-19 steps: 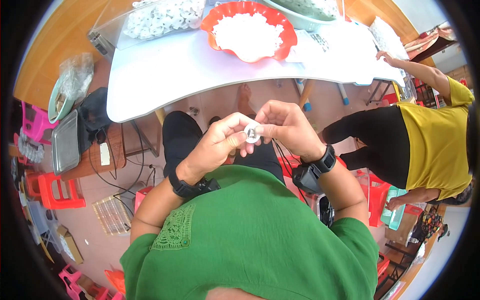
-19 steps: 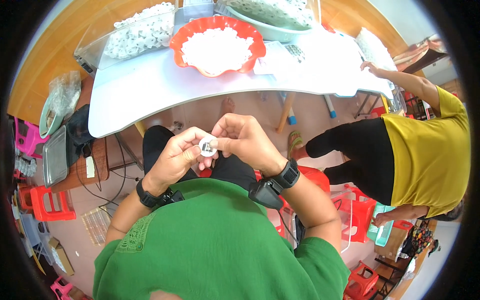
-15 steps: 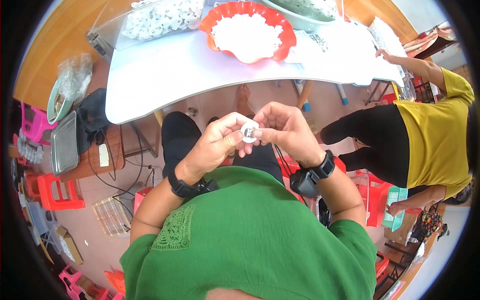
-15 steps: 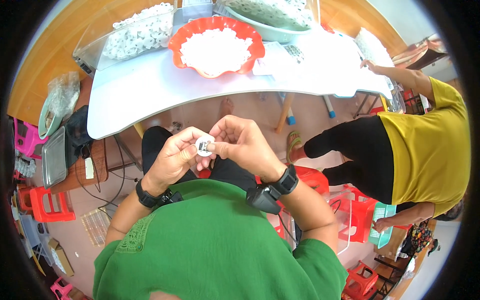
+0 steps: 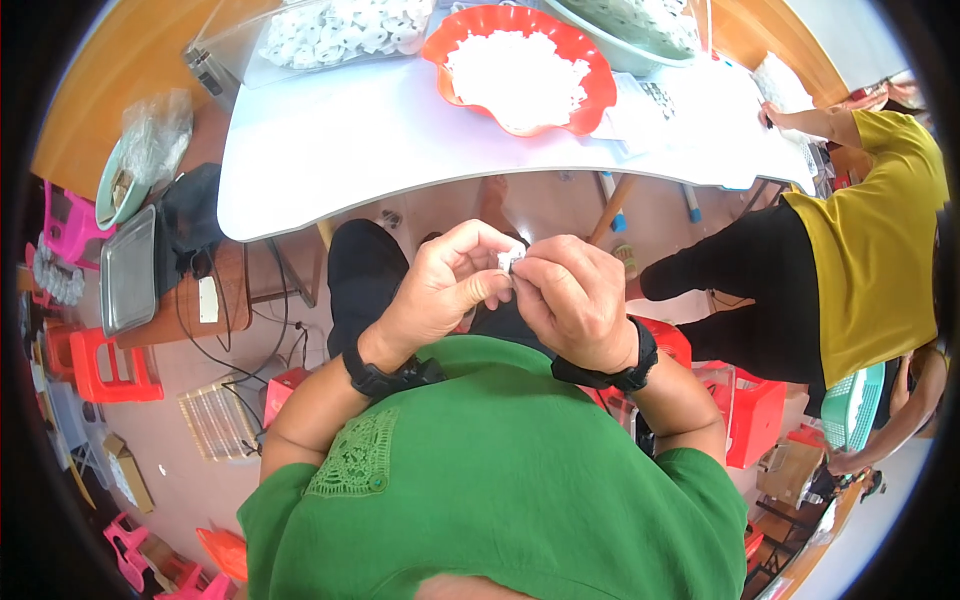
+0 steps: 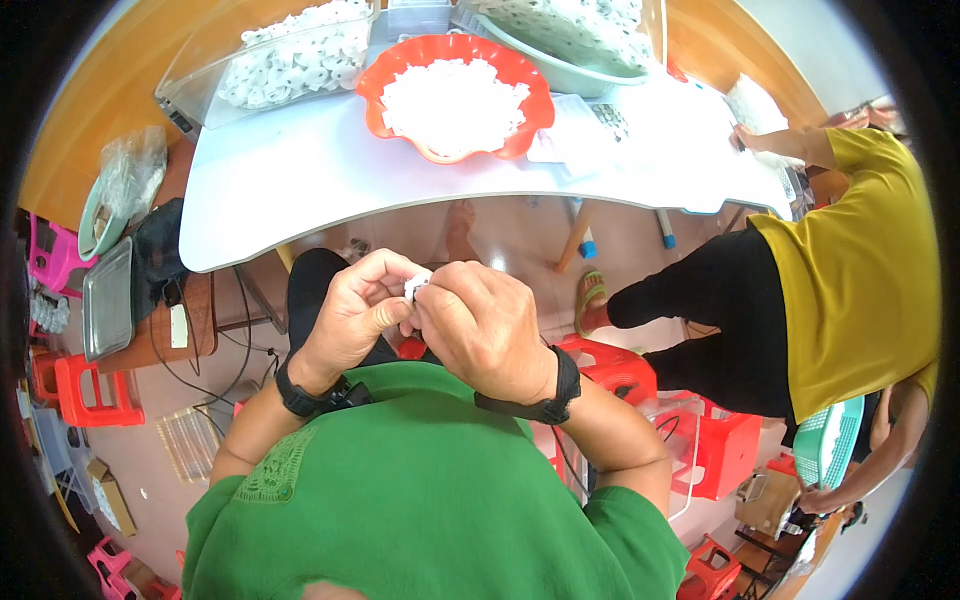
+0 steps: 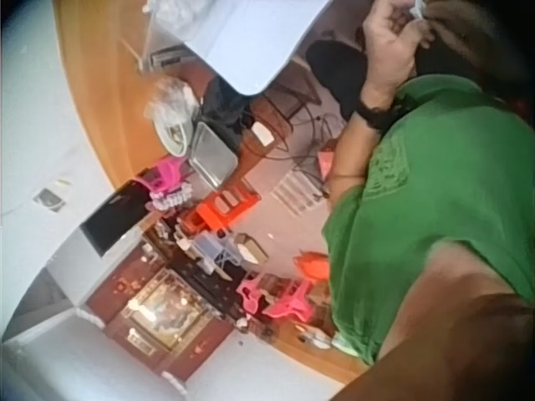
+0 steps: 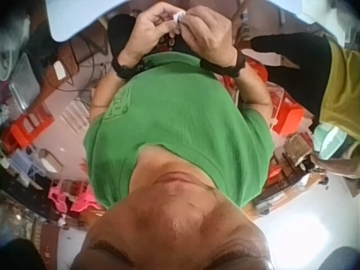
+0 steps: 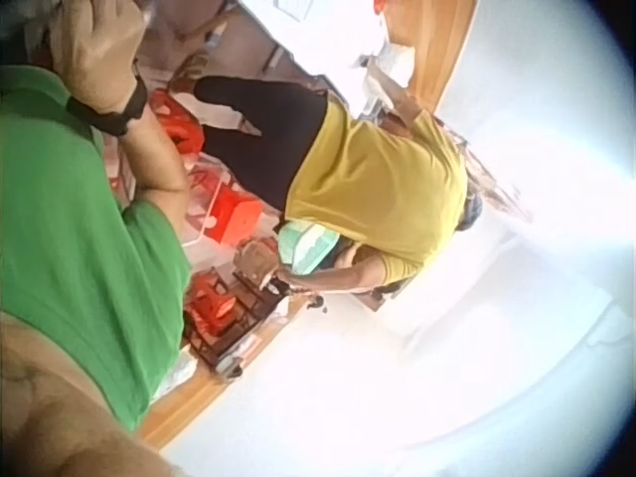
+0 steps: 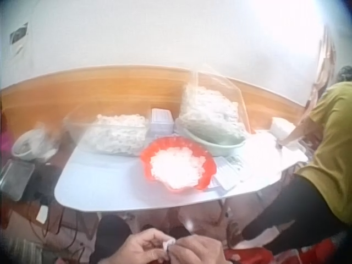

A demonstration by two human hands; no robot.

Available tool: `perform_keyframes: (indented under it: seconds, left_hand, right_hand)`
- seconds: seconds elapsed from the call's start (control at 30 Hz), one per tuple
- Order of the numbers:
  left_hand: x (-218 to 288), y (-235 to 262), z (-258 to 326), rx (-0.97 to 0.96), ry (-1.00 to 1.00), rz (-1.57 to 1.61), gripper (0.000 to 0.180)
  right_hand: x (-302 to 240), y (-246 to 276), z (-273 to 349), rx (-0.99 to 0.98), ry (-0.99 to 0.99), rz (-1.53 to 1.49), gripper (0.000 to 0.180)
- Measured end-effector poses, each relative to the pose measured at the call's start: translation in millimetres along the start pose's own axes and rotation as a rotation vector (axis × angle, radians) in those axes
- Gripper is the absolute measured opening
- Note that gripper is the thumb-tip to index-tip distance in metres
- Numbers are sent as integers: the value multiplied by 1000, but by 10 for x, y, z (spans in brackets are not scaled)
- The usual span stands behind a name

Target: Assembling small white plastic rings with metal inserts at a workstation.

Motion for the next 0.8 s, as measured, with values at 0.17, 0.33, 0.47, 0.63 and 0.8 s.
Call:
perform_keyframes:
  seconds: [0.17, 0.33, 0.47, 0.63, 0.8]
  left_hand:
    - [-74, -14, 23, 15, -60, -19, 31]
    - [-53, -23, 12, 9, -125, -70, 25]
    - [-42, -23, 20, 27, -141, -94, 24]
    - [-24, -15, 19, 41, -133, -166, 21]
    - [-42, -23, 30, 55, -126, -189, 20]
  right_hand:
    - [-28, -42, 29, -38, 49, 40, 24]
    - [-4, -65, 33, -40, 17, 19, 25]
    - [-14, -76, 33, -45, -11, 2, 25]
    - [-18, -90, 25, -43, -51, -12, 22]
    - [-25, -97, 36, -54, -113, -47, 19]
Point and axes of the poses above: each hand's wrist, its own z-axis away from the middle knuckle, its own y-axis out of the back of the hand, x = y × z, the point moved 2 cm from there along -z, towards the middle knuckle, and after that the axes turned 8 degrees about -z, right-handed, at the moved point
